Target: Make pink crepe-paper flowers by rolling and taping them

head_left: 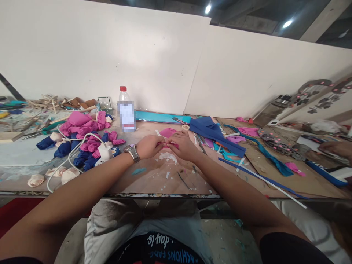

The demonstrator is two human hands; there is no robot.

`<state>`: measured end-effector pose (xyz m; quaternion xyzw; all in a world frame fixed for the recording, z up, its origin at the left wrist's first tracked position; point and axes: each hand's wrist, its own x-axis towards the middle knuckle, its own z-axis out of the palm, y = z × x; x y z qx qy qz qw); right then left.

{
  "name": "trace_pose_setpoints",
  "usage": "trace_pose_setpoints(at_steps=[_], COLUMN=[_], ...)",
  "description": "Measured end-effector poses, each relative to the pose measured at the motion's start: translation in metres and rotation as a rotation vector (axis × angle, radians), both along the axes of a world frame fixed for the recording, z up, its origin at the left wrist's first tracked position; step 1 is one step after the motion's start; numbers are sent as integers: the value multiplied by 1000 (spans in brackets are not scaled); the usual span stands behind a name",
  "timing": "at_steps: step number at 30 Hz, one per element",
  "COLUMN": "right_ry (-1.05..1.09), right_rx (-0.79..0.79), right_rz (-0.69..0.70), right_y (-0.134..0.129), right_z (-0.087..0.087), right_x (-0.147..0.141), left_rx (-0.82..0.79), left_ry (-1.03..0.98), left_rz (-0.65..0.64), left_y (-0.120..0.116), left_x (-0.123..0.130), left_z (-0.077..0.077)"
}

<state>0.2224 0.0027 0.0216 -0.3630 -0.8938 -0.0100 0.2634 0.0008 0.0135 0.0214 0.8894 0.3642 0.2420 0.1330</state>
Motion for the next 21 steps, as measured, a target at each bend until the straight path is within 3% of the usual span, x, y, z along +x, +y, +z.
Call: trace_pose_setpoints(at_steps=[21], right_ry=[45], right_rx=[27], right_rz=[21], right_y=[2], right_z=[-3], right_x=[1], left_rx=[-163], left_ry=[-89], left_rz=[-63], left_y=[-1], left_x=[-2], left_z=[5])
